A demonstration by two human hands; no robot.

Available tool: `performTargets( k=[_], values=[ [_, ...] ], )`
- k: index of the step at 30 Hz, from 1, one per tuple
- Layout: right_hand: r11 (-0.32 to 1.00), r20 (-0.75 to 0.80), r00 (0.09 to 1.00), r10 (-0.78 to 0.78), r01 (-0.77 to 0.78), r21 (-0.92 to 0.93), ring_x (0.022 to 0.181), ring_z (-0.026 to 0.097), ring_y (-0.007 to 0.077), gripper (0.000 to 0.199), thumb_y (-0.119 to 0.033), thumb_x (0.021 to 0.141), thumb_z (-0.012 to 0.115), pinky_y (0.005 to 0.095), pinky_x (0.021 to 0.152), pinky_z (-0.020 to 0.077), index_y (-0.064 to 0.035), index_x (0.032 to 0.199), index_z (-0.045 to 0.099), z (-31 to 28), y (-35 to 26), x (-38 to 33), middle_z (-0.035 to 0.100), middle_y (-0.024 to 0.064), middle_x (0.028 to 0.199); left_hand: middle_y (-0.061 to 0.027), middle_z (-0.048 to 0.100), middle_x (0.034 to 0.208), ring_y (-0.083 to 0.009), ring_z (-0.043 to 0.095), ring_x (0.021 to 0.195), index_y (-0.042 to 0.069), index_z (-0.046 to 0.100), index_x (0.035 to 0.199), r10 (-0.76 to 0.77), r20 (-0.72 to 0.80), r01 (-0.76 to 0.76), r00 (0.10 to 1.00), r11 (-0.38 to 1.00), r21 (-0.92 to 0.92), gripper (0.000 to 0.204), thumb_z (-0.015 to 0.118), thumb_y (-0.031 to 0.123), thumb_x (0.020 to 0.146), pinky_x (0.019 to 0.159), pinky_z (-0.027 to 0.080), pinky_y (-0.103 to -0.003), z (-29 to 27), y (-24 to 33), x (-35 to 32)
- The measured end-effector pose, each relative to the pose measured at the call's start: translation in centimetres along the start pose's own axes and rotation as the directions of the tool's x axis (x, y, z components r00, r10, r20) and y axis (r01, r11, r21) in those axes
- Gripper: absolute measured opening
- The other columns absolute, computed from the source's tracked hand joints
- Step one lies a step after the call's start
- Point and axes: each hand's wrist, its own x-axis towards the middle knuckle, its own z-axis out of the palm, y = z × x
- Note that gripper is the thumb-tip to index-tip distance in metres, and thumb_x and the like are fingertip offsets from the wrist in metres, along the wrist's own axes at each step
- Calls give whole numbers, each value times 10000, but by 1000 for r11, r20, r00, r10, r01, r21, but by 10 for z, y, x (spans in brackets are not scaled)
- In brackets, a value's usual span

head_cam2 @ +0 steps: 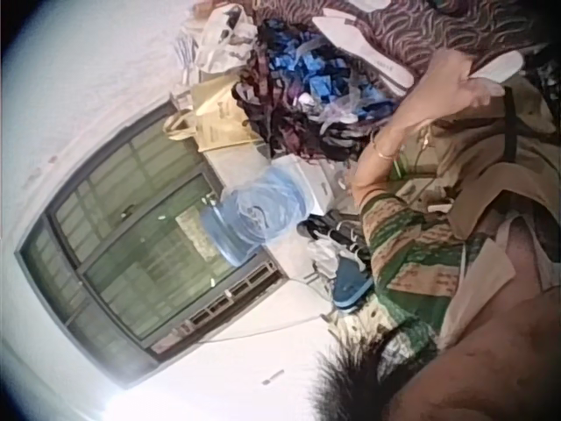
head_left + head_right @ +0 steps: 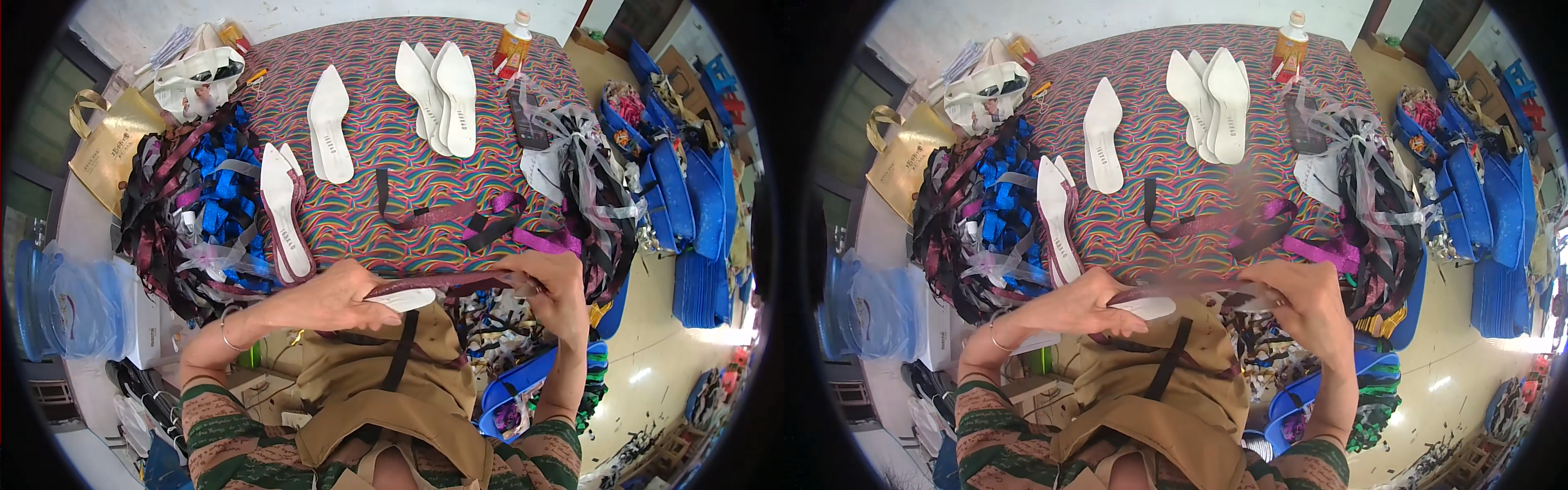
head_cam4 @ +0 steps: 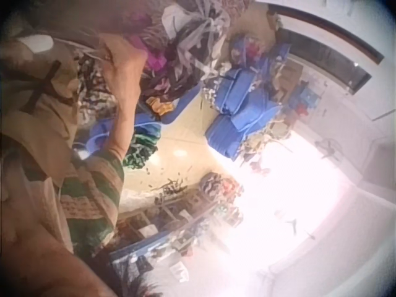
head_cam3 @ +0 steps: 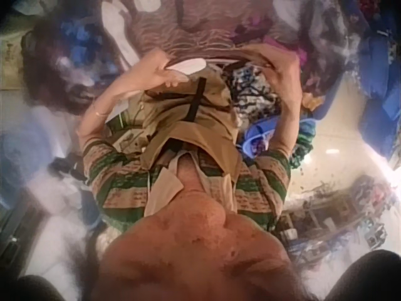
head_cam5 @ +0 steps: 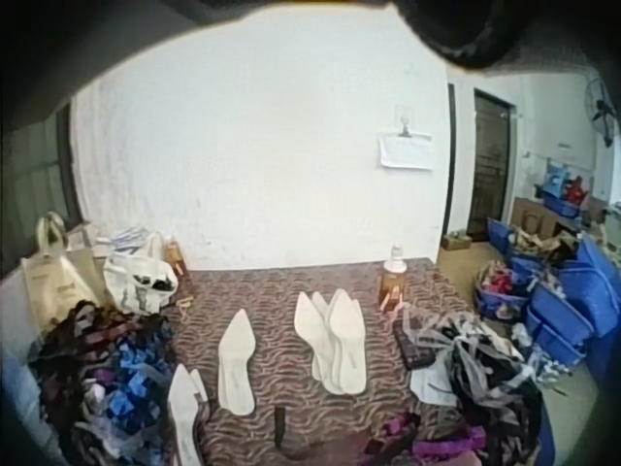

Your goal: The person sits at a table and assembles white shoe soles by attaching dark fabric strips to their edges. They pick up a sole, wrap a strip around the perimeter, and place the finished unit on the table, repeating this process for multiple soles.

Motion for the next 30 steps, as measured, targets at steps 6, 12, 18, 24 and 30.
performTargets(
  k=[6, 12, 18, 24, 30],
  values=[
    [999, -344, 938, -37, 47, 21, 539, 612, 175, 135, -22, 784, 691, 265, 500, 454, -20, 918, 699, 62, -15, -28, 668, 81, 693, -54, 657, 756, -101, 611, 652, -10, 627, 1158, -29, -202, -124, 979, 702, -701, 305, 654, 151, 900, 591, 477, -245, 14, 21, -1],
    [988, -388, 910, -149, 154, -17, 568, 599, 248, 573, 29, 576, 706, 338, 504, 466, -12, 1137, 599, 127, -26, -14, 588, 89, 724, -54, 666, 794, -109, 618, 674, -20, 641, 1082, -254, -439, -237, 862, 563, -792, 325, 585, 271, 949, 620, 498, -247, 25, 39, 22],
    [974, -305, 939, -158, 198, 107, 549, 561, 265, 583, 132, 600, 581, 331, 470, 415, 20, 1172, 560, 121, -19, 5, 547, 129, 725, -72, 652, 779, -149, 634, 677, 9, 624, 974, -312, -464, -315, 829, 425, -849, 330, 550, 330, 970, 609, 518, -275, 14, 32, 32],
    [929, -298, 948, 112, 6, 370, 592, 521, 90, 214, 3, 846, 651, 240, 528, 417, 35, 1058, 642, 126, -20, -2, 620, 80, 726, -64, 625, 732, -164, 621, 664, 51, 605, 942, -250, -550, -463, 797, 331, -822, 296, 568, 343, 963, 600, 506, -290, 9, 24, 46],
    [900, -421, 877, 232, -28, 436, 621, 472, 16, 120, -4, 868, 661, 186, 547, 385, 37, 980, 658, 115, -8, 11, 597, -20, 713, -92, 674, 906, -172, 654, 817, 10, 607, 1039, 41, -632, -549, 774, 542, -636, 263, 502, 244, 985, 729, 532, -295, 23, 26, 59]
  ],
)
